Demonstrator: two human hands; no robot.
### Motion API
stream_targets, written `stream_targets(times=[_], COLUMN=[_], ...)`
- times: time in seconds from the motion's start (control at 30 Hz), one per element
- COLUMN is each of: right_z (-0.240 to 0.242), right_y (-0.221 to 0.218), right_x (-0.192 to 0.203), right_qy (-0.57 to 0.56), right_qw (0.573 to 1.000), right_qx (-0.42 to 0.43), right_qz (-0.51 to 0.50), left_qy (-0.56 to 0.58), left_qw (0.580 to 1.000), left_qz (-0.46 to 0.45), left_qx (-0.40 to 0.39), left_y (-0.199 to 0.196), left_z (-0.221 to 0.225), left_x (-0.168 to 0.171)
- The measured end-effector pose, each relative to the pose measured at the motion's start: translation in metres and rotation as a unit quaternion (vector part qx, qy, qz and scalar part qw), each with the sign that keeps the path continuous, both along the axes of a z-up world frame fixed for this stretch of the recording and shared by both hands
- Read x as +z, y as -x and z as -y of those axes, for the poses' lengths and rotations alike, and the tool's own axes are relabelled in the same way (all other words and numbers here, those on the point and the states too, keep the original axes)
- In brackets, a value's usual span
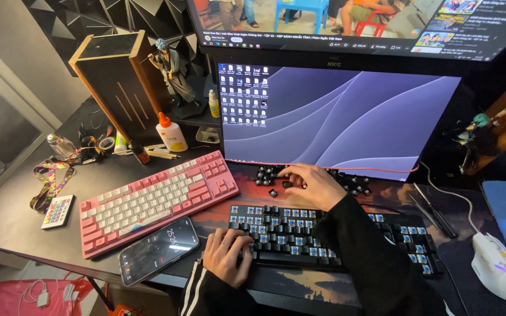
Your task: Installing individual keycaps onto the switches of a mechanical keyboard base.
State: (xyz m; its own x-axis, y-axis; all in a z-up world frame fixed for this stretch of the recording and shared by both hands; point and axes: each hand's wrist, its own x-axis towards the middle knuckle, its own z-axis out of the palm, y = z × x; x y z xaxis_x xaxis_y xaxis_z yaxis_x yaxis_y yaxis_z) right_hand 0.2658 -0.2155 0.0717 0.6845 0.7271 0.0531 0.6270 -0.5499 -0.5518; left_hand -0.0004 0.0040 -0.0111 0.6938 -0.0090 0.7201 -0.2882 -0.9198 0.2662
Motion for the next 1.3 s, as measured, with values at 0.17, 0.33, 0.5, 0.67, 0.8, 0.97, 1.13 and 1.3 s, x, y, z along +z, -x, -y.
stream_targets(times=[0.17, 0.33, 0.5, 0.67, 0.8, 0.97, 1.13, 1.3], right_z=[0.002, -0.001, -0.004, -0.003, 0.007, 0.04, 0.07, 0.103], right_y=[-0.003, -0.002, 0.008, 0.018, 0.04, 0.07, 0.09, 0.107], right_x=[-0.016, -0.031, -0.031, -0.019, 0.03, 0.055, -0.002, -0.058], right_qy=[0.0, 0.015, 0.031, 0.053, 0.054, 0.013, 0.052, -0.122], right_qw=[0.988, 0.952, 0.911, 0.922, 0.995, 0.998, 0.999, 0.987], right_qx=[0.007, 0.011, 0.043, 0.053, 0.048, 0.053, 0.008, 0.013], right_qz=[0.154, 0.306, 0.41, 0.38, 0.069, 0.019, 0.0, 0.103], left_qy=[-0.009, -0.011, -0.021, -0.012, -0.011, -0.005, -0.008, -0.011], left_qw=[1.0, 1.0, 1.0, 1.0, 1.0, 1.0, 1.0, 1.0], left_qz=[0.009, 0.001, 0.004, 0.005, 0.008, 0.009, 0.002, -0.001], left_qx=[0.003, 0.0, -0.005, 0.0, 0.0, 0.005, 0.003, -0.001], left_y=[0.001, 0.001, 0.001, 0.001, 0.002, 0.001, 0.002, 0.002], left_z=[0.0, -0.001, -0.002, 0.0, 0.001, 0.001, -0.001, 0.0], left_x=[0.002, 0.003, 0.004, 0.006, 0.008, 0.006, 0.006, 0.007])
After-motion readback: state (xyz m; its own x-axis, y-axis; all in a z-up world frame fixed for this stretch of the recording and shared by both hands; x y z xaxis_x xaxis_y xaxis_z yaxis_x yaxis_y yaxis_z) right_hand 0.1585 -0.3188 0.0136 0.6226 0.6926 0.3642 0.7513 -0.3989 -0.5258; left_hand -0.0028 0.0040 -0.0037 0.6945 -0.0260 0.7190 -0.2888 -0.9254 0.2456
